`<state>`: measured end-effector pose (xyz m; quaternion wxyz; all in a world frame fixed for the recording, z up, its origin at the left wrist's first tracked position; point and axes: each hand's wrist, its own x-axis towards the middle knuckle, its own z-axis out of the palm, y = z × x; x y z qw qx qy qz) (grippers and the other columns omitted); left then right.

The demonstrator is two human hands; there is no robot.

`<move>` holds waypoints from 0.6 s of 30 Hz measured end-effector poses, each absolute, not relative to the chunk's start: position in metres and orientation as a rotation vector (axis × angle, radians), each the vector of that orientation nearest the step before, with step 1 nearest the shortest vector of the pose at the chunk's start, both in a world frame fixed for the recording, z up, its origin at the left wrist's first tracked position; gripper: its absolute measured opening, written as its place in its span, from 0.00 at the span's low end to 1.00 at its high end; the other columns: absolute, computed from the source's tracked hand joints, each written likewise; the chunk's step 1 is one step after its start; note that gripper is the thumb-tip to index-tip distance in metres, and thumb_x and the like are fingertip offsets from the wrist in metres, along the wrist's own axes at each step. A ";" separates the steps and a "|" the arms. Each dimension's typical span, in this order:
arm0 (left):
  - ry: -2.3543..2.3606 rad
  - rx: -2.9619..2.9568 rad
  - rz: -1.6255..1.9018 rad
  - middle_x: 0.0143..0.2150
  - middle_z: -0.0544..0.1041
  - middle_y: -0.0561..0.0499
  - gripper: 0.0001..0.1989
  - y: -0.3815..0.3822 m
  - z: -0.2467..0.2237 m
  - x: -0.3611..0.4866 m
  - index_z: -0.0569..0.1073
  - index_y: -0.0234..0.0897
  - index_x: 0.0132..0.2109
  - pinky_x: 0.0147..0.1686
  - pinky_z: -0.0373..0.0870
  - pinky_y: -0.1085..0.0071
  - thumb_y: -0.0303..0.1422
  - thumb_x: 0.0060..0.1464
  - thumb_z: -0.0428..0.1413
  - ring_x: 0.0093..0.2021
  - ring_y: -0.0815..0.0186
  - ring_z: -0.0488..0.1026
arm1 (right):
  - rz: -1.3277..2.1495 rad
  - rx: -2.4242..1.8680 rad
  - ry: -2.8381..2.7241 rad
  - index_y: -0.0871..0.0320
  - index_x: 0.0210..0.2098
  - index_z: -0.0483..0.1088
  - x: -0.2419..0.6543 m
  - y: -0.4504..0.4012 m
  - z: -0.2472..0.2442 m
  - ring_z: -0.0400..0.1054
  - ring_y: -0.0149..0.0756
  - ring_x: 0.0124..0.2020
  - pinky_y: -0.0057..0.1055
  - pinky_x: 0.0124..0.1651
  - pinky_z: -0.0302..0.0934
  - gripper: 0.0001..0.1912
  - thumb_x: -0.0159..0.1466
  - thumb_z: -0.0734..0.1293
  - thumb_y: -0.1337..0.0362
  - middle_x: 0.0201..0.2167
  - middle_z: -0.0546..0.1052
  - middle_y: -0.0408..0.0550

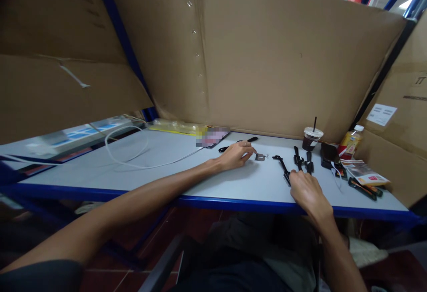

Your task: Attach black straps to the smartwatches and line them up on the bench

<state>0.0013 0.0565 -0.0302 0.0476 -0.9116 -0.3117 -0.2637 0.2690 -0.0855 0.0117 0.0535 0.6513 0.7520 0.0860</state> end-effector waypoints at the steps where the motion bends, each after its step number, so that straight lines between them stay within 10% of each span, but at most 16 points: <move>1: -0.997 -2.759 -0.798 0.43 0.79 0.45 0.15 0.058 -0.030 0.001 0.79 0.37 0.49 0.45 0.71 0.64 0.25 0.63 0.50 0.45 0.60 0.75 | 0.244 1.993 2.277 0.60 0.47 0.74 0.268 -0.085 0.011 0.74 0.44 0.45 0.33 0.44 0.58 0.18 0.63 0.60 0.79 0.42 0.79 0.59; 18: -1.651 -2.400 -0.292 0.52 0.75 0.34 0.15 0.102 -0.033 -0.040 0.77 0.30 0.52 0.52 0.68 0.58 0.32 0.63 0.53 0.56 0.47 0.71 | 0.460 2.255 2.241 0.65 0.45 0.77 0.261 -0.018 -0.021 0.75 0.46 0.46 0.33 0.45 0.63 0.17 0.71 0.57 0.72 0.44 0.79 0.65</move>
